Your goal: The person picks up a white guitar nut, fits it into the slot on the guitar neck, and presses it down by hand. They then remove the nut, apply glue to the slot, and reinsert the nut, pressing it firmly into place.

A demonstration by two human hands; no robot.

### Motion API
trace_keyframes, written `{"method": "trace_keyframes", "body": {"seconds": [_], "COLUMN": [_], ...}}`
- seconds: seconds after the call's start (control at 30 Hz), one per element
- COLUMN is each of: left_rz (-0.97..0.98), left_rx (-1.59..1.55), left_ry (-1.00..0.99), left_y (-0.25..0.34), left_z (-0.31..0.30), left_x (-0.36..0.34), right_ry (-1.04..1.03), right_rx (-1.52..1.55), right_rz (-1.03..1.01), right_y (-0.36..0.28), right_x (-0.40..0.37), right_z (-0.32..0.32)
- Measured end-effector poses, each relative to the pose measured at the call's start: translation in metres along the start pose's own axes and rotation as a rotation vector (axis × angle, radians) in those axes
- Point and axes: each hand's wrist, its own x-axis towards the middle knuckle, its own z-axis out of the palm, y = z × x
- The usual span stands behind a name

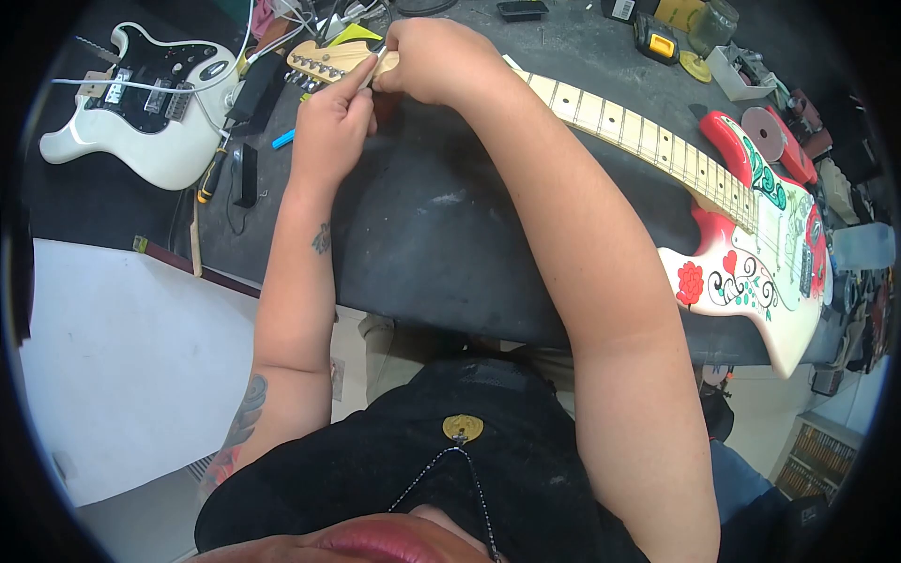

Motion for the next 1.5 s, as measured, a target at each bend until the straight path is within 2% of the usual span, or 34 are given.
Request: {"method": "trace_keyframes", "body": {"seconds": [0.17, 0.3, 0.37, 0.43, 0.53, 0.8, 0.87, 1.0, 1.1, 1.17, 1.37, 1.5], "left_rz": [-0.079, -0.051, -0.05, 0.033, 0.044, 0.051, 0.051, 0.044, 0.054, 0.053, 0.005, 0.065], "left_rx": [-0.047, -0.04, -0.04, 0.029, 0.028, 0.038, 0.02, 0.031, 0.05, 0.058, 0.004, -0.013], "left_ry": [-0.032, -0.032, -0.037, 0.01, 0.019, 0.027, 0.028, 0.026, 0.037, 0.043, 0.051, 0.101], "left_y": [0.008, 0.004, 0.001, -0.004, -0.007, -0.003, -0.002, -0.001, 0.001, 0.003, 0.002, -0.003], "left_z": [-0.003, -0.002, 0.0, 0.003, 0.005, 0.004, 0.003, 0.002, 0.002, 0.001, 0.002, 0.006], "left_x": [-0.001, -0.001, 0.0, 0.0, 0.0, 0.0, -0.001, 0.0, 0.0, 0.0, 0.002, 0.003], "right_ry": [-0.021, 0.001, 0.046, 0.047, 0.036, 0.075, 0.012, -0.015, 0.027, 0.136, 0.085, 0.104], "right_rx": [0.003, 0.048, 0.013, 0.011, 0.008, -0.006, 0.024, -0.012, -0.008, -0.038, -0.006, -0.024], "right_rz": [0.008, -0.003, -0.091, -0.082, -0.071, -0.101, -0.011, 0.003, -0.021, -0.074, -0.067, -0.075], "right_y": [0.0, 0.005, 0.009, 0.006, 0.004, 0.007, 0.004, 0.001, 0.007, 0.01, 0.008, 0.007], "right_x": [0.002, 0.005, 0.006, 0.003, 0.003, 0.005, 0.004, 0.002, 0.005, 0.005, 0.004, 0.004], "right_z": [0.0, 0.005, 0.008, 0.006, 0.004, 0.008, 0.005, 0.003, 0.01, 0.014, 0.01, 0.01]}}
